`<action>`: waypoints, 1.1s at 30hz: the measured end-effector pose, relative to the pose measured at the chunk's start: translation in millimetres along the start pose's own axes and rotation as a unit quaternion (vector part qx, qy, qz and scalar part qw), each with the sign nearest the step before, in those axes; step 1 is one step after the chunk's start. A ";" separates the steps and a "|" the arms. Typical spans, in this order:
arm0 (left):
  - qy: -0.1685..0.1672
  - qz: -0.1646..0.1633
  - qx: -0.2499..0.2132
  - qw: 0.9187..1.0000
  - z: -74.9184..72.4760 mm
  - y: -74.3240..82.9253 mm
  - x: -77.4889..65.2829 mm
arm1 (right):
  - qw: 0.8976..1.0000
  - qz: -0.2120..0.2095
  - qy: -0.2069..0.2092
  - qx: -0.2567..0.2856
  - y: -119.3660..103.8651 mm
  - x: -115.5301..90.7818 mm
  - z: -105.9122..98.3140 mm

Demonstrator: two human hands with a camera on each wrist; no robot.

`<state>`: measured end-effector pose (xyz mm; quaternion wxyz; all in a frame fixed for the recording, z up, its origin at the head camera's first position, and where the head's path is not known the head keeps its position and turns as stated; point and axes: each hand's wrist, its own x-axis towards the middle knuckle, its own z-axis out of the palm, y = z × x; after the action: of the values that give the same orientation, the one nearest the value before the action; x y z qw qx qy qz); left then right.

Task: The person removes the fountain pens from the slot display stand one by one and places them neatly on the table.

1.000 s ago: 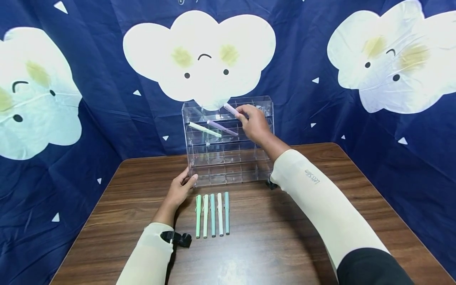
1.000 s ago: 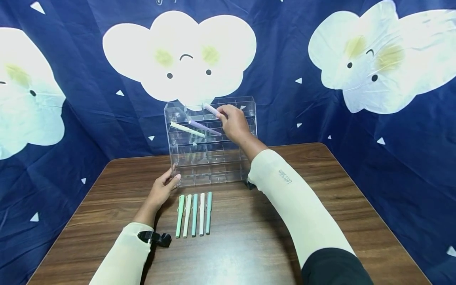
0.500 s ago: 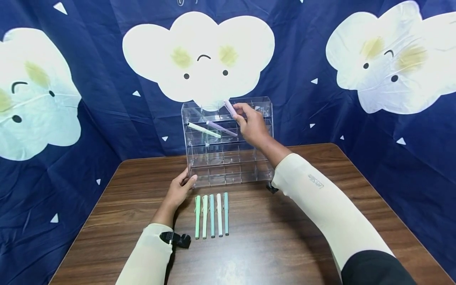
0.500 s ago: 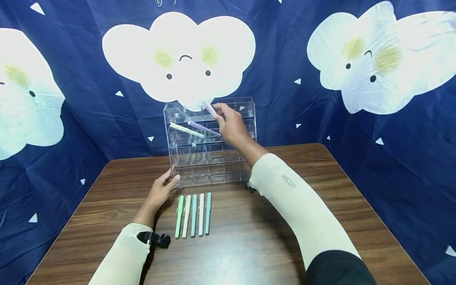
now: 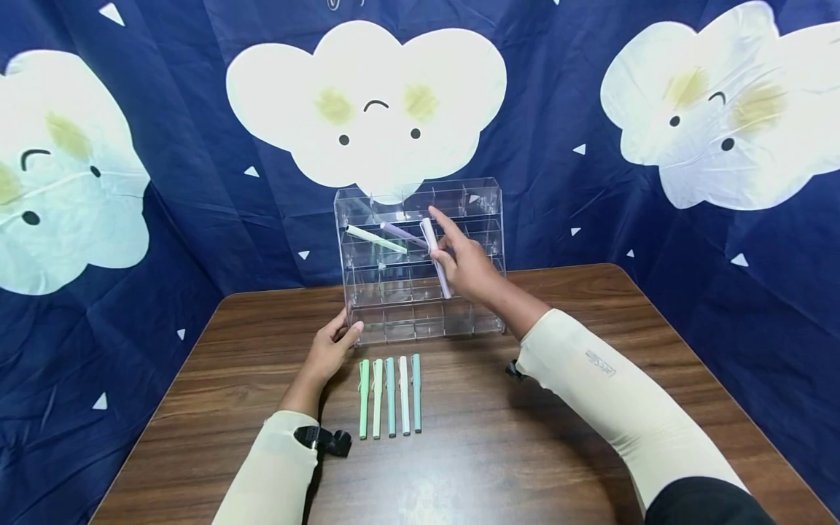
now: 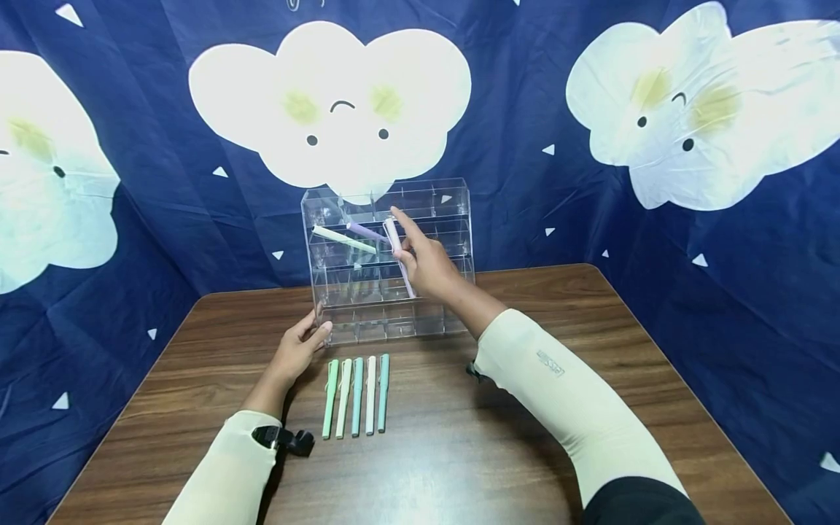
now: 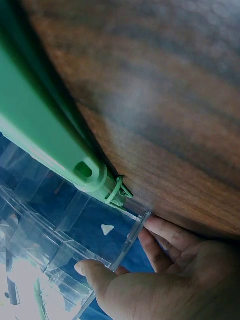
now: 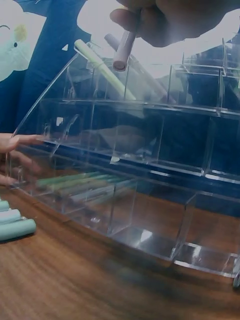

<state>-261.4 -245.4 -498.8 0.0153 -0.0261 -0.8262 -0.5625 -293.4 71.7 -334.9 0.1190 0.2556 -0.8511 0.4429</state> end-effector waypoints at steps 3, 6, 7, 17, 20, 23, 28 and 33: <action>-0.003 0.001 0.005 1.000 -1.1 1.0 0.6 | 0.999 0.017 -0.019 0.024 2.3 -7.0 1.8; -0.007 0.005 0.005 1.000 -1.4 1.3 0.4 | 0.999 0.018 -0.027 0.035 4.3 -13.7 4.1; -0.008 0.007 0.006 1.000 -1.4 1.5 0.2 | 0.999 0.018 -0.029 0.040 4.8 -15.8 4.9; -0.012 0.009 -0.002 1.000 -1.4 1.3 0.1 | 0.984 0.064 -0.072 0.149 4.4 -39.2 11.9; -0.007 0.006 0.003 1.000 -1.2 1.5 -0.2 | 0.979 0.069 -0.083 0.173 5.4 -44.8 14.9; -0.003 0.003 0.008 1.000 -1.0 1.8 -0.6 | 0.976 0.074 -0.087 0.187 6.2 -50.9 18.1; -0.002 0.002 0.009 1.000 -0.9 2.2 -1.1 | 0.972 0.073 -0.087 0.206 11.4 -60.4 24.0; -0.001 0.004 0.002 1.000 -1.0 2.2 -0.9 | 0.967 0.088 -0.091 0.221 15.5 -68.5 28.2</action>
<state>-260.3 -245.5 -496.4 0.0163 -0.0300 -0.8270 -0.5612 -243.5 78.7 -391.4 -0.0585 0.2388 -0.7583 0.6038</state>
